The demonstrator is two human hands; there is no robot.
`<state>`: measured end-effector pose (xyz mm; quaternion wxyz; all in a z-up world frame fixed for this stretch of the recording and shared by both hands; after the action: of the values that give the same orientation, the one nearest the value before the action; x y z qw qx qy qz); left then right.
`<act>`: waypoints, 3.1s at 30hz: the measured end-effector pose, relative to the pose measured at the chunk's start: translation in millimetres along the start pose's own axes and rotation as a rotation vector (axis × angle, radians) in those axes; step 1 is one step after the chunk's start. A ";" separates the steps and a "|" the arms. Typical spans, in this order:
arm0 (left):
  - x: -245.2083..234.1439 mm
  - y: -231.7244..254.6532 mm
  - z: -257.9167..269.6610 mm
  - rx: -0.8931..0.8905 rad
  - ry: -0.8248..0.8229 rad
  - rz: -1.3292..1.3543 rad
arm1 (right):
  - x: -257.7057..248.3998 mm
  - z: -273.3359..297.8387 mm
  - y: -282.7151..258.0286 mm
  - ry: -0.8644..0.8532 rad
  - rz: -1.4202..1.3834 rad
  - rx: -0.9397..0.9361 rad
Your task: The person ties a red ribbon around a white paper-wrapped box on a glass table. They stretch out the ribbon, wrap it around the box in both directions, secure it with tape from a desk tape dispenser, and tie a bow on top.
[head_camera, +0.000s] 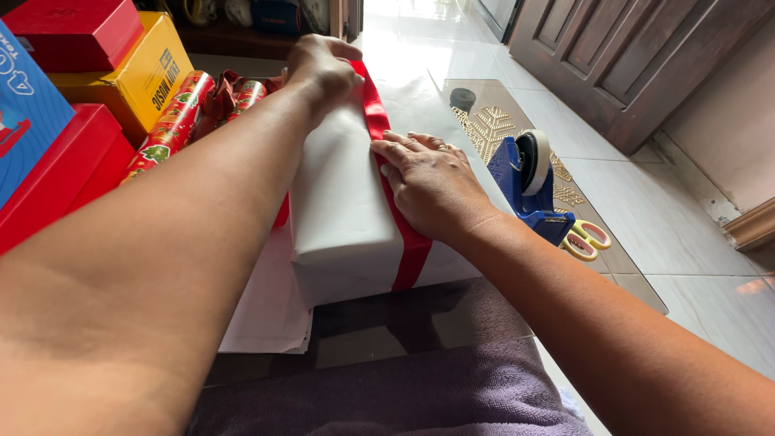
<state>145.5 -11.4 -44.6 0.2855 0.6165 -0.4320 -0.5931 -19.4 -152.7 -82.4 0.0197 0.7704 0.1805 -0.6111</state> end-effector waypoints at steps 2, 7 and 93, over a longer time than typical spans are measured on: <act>-12.5 -9.6 1.5 0.020 0.123 -0.045 | -0.5 -0.8 -0.9 -0.028 -0.004 0.023; -49.5 -38.5 13.1 -0.126 0.391 -0.108 | -5.6 -1.9 -5.5 -0.065 -0.002 0.063; 15.4 44.1 101.3 0.055 -0.030 -0.165 | -4.8 -6.8 11.1 -0.009 -0.078 -0.004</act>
<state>36.7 -29.1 -27.5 0.2121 0.6487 -0.3999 -0.6118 -10.6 -162.6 -78.2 -0.0018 0.7602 0.2113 -0.6144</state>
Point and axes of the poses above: each hand's wrist, its own z-axis away from the middle knuckle, its own x-axis out of the palm, y = z × x, the point moved 1 cm from there along -z, towards the middle knuckle, and after that the axes turned 6 degrees about -y, right-handed, at the moved point
